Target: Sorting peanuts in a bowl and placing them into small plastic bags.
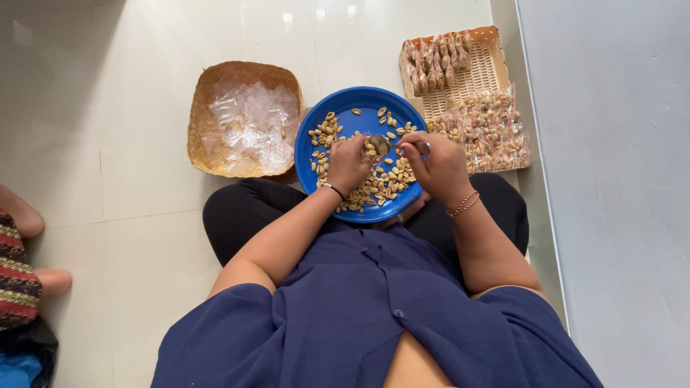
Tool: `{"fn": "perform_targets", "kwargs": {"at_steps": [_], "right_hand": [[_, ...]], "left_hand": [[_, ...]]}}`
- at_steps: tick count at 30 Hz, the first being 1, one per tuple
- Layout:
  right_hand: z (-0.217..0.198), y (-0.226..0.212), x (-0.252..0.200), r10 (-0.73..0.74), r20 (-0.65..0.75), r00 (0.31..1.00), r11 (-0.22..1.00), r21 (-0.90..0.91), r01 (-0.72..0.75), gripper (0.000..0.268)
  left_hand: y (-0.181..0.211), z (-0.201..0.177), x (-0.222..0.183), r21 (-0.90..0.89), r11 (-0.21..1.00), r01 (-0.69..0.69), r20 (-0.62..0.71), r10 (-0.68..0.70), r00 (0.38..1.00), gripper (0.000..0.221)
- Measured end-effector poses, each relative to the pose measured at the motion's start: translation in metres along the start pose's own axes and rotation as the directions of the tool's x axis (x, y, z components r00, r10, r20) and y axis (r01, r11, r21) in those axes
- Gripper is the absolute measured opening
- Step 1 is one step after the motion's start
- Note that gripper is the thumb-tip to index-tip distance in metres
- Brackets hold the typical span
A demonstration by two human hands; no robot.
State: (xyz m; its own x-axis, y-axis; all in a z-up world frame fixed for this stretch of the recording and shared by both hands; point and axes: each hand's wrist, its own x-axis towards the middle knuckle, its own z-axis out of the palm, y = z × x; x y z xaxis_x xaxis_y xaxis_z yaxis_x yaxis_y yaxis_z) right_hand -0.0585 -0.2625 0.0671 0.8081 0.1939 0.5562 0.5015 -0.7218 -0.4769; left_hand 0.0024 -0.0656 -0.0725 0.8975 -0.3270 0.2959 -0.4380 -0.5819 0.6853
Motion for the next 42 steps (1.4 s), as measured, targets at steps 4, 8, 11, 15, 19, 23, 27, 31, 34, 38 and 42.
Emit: {"fn": "perform_targets", "kwargs": {"at_steps": [4, 8, 11, 15, 19, 23, 27, 31, 34, 38, 42], "right_hand": [[-0.001, 0.008, -0.005, 0.018, -0.063, 0.998, 1.000, 0.014, -0.017, 0.015], [0.002, -0.003, 0.000, 0.034, -0.058, 0.998, 0.994, 0.108, -0.028, 0.016], [0.001, -0.008, 0.004, 0.033, -0.047, 0.998, 0.991, 0.131, -0.026, 0.015], [0.000, 0.000, -0.002, 0.065, -0.122, 0.990, 0.980, 0.195, -0.040, 0.016], [0.000, -0.002, -0.004, 0.112, -0.130, 0.985, 0.941, 0.331, -0.063, 0.021], [-0.001, -0.010, 0.002, 0.023, -0.075, 0.997, 0.971, 0.239, -0.004, 0.018], [0.000, -0.001, 0.002, -0.041, -0.102, 0.994, 0.995, 0.085, 0.050, 0.017], [0.000, 0.003, -0.001, 0.002, -0.092, 0.996, 0.997, 0.075, 0.004, 0.018], [0.006, 0.002, -0.002, 0.059, -0.060, 0.996, 0.989, 0.138, -0.050, 0.020], [0.008, 0.000, 0.000, 0.116, -0.036, 0.993, 0.969, 0.223, -0.105, 0.020], [0.001, 0.004, -0.001, 0.153, -0.108, 0.982, 0.951, 0.285, -0.117, 0.025]], "left_hand": [[-0.010, 0.008, -0.002, 0.034, 0.999, -0.027, -0.017, 0.027, 0.999, 0.035], [-0.010, 0.011, -0.003, -0.017, 0.999, 0.037, 0.000, -0.037, 0.999, 0.030], [-0.018, 0.017, -0.005, -0.022, 0.997, 0.068, -0.012, -0.069, 0.998, 0.033], [-0.011, 0.009, -0.001, -0.080, 0.992, 0.096, -0.026, -0.099, 0.995, 0.024], [-0.025, 0.018, -0.003, -0.058, 0.976, 0.208, 0.067, -0.204, 0.977, 0.020], [-0.024, 0.017, -0.004, -0.004, 0.975, 0.223, 0.072, -0.222, 0.972, 0.024], [-0.022, 0.013, -0.002, -0.024, 0.977, 0.213, 0.064, -0.211, 0.975, 0.026], [-0.015, 0.006, -0.001, -0.114, 0.978, 0.175, 0.040, -0.171, 0.984, 0.020], [-0.009, 0.007, -0.003, -0.193, 0.968, 0.159, 0.033, -0.155, 0.987, 0.019], [-0.007, 0.002, -0.003, -0.173, 0.981, 0.087, 0.004, -0.087, 0.996, 0.026], [-0.001, -0.004, -0.002, -0.197, 0.980, 0.036, -0.048, -0.046, 0.998, 0.022]]}}
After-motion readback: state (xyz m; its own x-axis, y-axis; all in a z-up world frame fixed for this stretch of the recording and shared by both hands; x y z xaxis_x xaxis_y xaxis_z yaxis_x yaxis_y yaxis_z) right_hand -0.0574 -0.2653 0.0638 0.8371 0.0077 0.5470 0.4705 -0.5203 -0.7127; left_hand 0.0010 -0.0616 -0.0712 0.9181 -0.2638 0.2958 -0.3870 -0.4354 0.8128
